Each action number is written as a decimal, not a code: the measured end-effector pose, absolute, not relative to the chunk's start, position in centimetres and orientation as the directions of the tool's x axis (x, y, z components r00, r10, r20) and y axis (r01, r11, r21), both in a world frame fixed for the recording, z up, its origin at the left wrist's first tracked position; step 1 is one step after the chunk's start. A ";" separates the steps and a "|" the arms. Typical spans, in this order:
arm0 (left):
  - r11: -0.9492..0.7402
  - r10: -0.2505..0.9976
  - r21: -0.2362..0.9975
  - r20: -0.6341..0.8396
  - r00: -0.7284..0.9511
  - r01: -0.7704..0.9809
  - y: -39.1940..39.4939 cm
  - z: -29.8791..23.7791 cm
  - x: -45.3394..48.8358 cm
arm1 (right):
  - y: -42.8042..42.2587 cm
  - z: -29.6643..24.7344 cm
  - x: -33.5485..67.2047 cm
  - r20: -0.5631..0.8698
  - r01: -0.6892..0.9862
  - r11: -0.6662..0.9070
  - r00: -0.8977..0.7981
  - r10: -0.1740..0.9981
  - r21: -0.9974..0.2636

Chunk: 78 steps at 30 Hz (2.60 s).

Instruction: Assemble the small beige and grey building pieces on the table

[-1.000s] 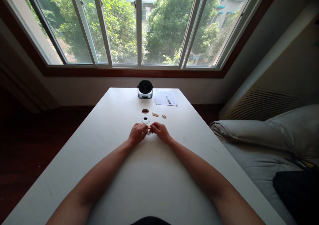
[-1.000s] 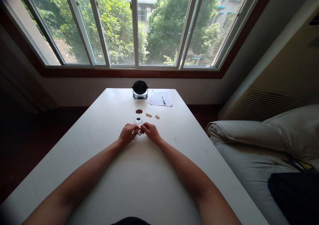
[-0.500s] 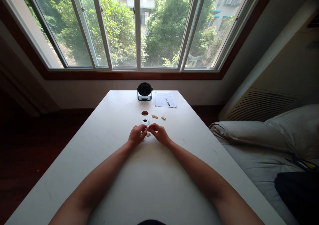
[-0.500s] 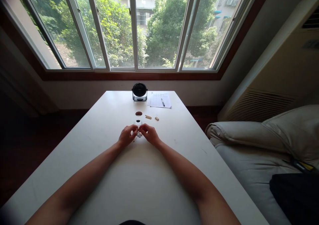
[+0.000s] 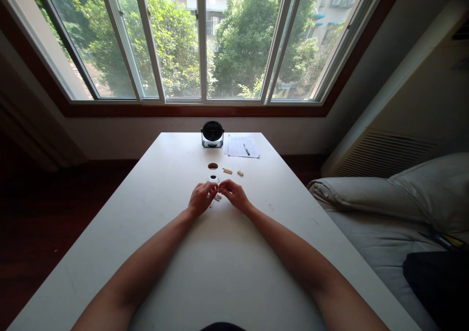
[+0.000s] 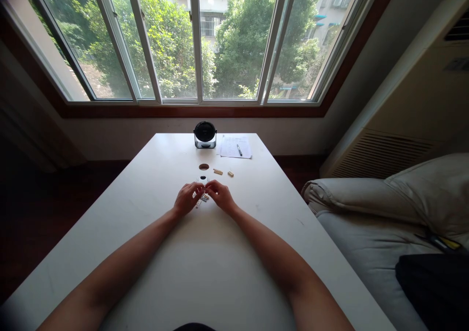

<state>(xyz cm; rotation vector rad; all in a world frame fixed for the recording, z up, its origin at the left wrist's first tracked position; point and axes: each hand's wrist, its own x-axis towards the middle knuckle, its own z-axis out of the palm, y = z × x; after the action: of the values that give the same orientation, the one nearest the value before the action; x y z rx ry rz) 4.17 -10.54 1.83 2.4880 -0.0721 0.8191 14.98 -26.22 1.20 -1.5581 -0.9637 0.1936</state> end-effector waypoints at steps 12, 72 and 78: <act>-0.894 0.083 0.408 0.557 0.827 -0.185 -10.4 1.8 4.1 | -26.3 1.0 15.0 0.438 0.558 0.051 0.588 0.680 -0.828; -0.807 0.160 0.569 0.466 0.870 -0.156 -10.0 1.6 4.1 | -26.8 0.2 15.5 0.645 0.886 -0.025 0.356 0.676 -0.462; -0.785 0.179 0.601 0.455 0.872 -0.153 -10.0 1.4 4.2 | -27.0 0.3 15.7 0.643 0.934 -0.059 0.287 0.710 -0.352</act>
<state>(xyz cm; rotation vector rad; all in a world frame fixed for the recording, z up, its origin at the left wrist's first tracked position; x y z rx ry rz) 4.20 -9.98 1.41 2.3830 0.0188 0.6613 15.65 -27.03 0.30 -1.8263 -1.4815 -0.3890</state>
